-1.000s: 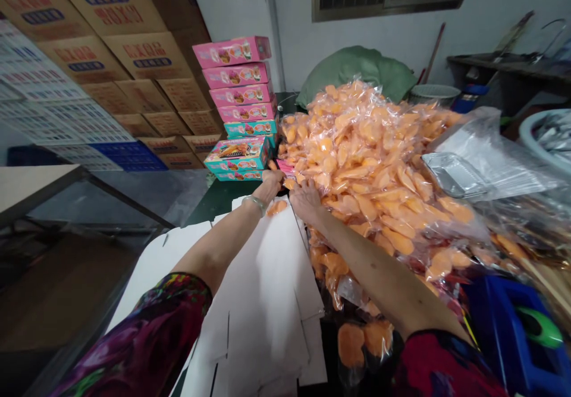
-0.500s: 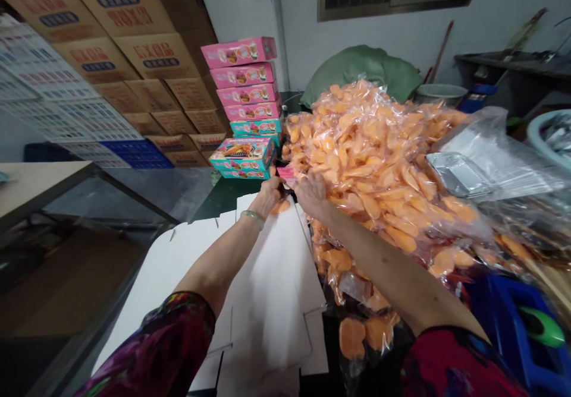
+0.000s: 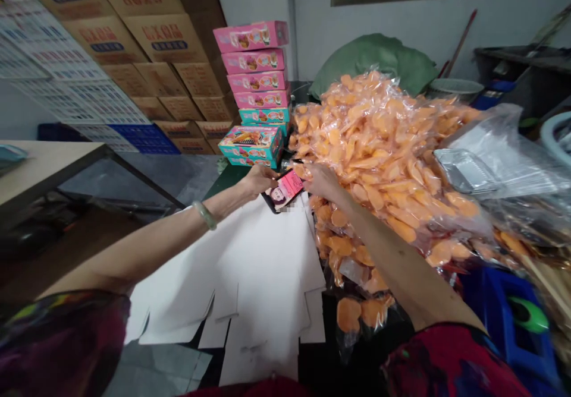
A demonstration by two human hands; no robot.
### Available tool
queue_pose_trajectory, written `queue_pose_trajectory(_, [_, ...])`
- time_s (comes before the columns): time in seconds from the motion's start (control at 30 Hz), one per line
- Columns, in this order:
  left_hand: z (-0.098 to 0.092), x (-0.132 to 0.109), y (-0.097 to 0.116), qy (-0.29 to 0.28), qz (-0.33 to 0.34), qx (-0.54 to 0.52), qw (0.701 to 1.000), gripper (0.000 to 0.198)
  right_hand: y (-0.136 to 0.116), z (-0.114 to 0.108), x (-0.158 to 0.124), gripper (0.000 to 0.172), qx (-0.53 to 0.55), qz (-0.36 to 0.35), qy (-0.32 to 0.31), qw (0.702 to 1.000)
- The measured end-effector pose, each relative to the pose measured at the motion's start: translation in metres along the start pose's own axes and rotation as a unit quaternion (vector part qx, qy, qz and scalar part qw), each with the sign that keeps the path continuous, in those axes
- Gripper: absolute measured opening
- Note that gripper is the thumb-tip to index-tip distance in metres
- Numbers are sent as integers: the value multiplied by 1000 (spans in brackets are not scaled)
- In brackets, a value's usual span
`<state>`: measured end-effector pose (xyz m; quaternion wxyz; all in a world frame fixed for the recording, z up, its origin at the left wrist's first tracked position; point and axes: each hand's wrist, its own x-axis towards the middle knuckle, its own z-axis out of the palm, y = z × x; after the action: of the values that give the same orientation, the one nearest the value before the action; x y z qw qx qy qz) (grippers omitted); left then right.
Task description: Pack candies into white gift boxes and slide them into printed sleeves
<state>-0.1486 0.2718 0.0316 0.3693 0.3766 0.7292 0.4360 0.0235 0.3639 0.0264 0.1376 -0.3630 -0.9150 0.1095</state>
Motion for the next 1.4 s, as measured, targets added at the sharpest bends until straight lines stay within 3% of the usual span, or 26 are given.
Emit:
queue_pose_trajectory(0.1, [-29, 2, 23, -72, 59, 82, 992, 21, 5, -1, 5, 62, 116, -62, 52, 990])
queue_pose_trajectory(0.2, [-47, 4, 53, -143, 112, 146, 972, 20, -2, -4, 8, 65, 153, -82, 72, 982])
queue_pose_trajectory(0.33, [-60, -1, 83, -217, 171, 205, 939, 21, -18, -10, 8, 54, 220, -119, 11, 968])
queue_pose_trajectory(0.47, [-69, -13, 96, -290, 227, 236, 900, 22, -33, -18, -3, 32, 340, -115, -87, 929])
queue_pose_trajectory(0.67, [-73, -40, 100, -309, 217, 228, 897, 17, -50, -35, -44, 35, 506, -64, -173, 842])
queue_pose_trajectory(0.9, [-61, -65, 111, -326, 215, 136, 911, 22, -66, -51, -117, 49, 622, 0, -68, 780])
queue_pose_trajectory(1.0, [-40, -84, 107, -307, 223, 59, 923, 32, -68, -59, -163, 46, 664, 47, -8, 747])
queue_pose_trajectory(1.1, [-9, -109, 99, -298, 242, 40, 922, 33, -60, -72, -228, 41, 678, 106, 97, 721])
queue_pose_trajectory(1.27, [56, -155, 83, -377, 277, 79, 880, 34, -55, -99, -394, 38, 584, 230, 320, 710])
queue_pose_trajectory(1.33, [79, -181, 71, -397, 259, 107, 874, 26, -63, -98, -468, 46, 530, 287, 385, 699])
queue_pose_trajectory(1.4, [93, -215, 52, -407, 231, 138, 873, 12, -73, -83, -534, 53, 488, 342, 434, 675])
